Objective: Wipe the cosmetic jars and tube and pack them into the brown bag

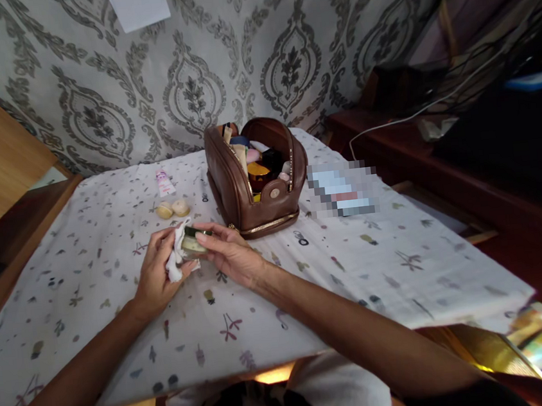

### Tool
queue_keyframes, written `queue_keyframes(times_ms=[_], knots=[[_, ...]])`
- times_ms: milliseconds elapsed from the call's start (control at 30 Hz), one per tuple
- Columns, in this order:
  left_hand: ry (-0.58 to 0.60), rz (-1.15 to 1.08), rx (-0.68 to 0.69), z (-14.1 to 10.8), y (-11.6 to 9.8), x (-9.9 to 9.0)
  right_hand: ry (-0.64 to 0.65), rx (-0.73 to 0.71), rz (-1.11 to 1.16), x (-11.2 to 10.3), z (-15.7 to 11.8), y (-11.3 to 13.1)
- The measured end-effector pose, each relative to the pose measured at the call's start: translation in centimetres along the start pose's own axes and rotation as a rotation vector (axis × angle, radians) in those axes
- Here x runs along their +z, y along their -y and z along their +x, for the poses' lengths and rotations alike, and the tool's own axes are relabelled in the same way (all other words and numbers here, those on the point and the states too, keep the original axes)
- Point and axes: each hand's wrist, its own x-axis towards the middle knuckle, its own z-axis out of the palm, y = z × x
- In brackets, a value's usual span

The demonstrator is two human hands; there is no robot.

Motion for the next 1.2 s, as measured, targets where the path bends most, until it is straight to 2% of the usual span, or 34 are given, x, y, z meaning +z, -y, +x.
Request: queue_keyframes(times_ms=[233,400,600,833,1033,1200], knots=[[-0.055,0.062,0.088,0.2,-0.6,-0.5,0.048,0.055,0.107,0.1,0.0,0.0],[-0.026,0.115,0.195,0.3,-1.0,-1.1,0.025,0.057,0.140,0.2,-0.1,0.0],[-0.046,0.058,0.119,0.3,-0.7,-0.8,0.083,0.168,0.150,0.2,-0.4,0.2],[-0.068,-0.029,0.035,0.4,-0.8,-0.7,0.102,0.186,0.147,0.1,-0.4,0.4],[-0.131,-0.037,0.082,0.4,-0.5,-0.5,0.069,0.253,0.230,0.0,-0.4,0.5],[-0.080,0.041,0.129,0.2,-0.5,-0.7,0.027,0.242,0.290,-0.1,-0.3,0.6]])
